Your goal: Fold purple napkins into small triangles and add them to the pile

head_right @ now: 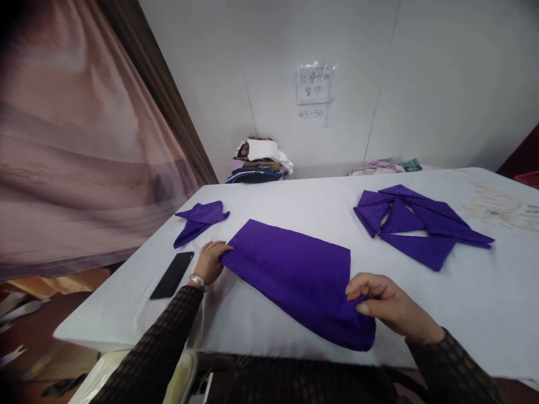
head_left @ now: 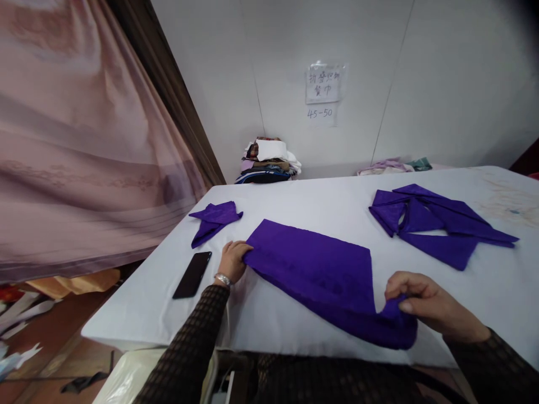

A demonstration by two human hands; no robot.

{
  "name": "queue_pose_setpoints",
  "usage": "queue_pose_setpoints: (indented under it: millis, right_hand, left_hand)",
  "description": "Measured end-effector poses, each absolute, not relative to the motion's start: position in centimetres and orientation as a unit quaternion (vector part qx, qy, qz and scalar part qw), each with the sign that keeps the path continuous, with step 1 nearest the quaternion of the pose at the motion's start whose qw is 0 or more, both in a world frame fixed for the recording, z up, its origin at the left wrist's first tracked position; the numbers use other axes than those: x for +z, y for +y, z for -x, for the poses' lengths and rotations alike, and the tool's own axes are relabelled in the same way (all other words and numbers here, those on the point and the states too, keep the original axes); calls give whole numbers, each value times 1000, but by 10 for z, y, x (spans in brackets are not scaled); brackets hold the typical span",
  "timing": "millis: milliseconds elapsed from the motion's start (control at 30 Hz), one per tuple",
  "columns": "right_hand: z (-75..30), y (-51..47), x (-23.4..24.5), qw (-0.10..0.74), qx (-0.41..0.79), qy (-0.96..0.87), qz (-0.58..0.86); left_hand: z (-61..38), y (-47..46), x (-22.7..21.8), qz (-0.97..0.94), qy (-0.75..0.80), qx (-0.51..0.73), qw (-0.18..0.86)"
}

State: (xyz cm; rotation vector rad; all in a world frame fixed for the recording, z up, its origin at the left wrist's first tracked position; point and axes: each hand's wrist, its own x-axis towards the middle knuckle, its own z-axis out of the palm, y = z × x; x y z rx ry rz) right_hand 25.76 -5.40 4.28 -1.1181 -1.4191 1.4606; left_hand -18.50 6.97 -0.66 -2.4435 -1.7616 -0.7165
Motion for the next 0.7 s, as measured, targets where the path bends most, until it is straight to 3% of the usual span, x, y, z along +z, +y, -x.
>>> queue_pose_setpoints:
  millis: [133, 300, 433, 600, 700]
  right_hand:
    - [-269, -21, 35, 457, 547, -491, 502]
    - [-279, 72, 48, 437, 468, -522, 564]
    - [-285, 138, 124, 461, 318, -552, 618]
    - [-290, 132, 238, 669, 77, -581, 456]
    - [-289, 92, 256, 683, 20, -600, 416]
  left_hand:
    - [199, 75, 0, 758, -604, -244, -30]
    - [174, 127, 42, 718, -664, -205, -44]
    - [153, 183, 124, 689, -675, -265, 20]
    - [147, 183, 247, 635, -549, -509, 190]
    - [153, 146, 275, 647, -438, -563, 269]
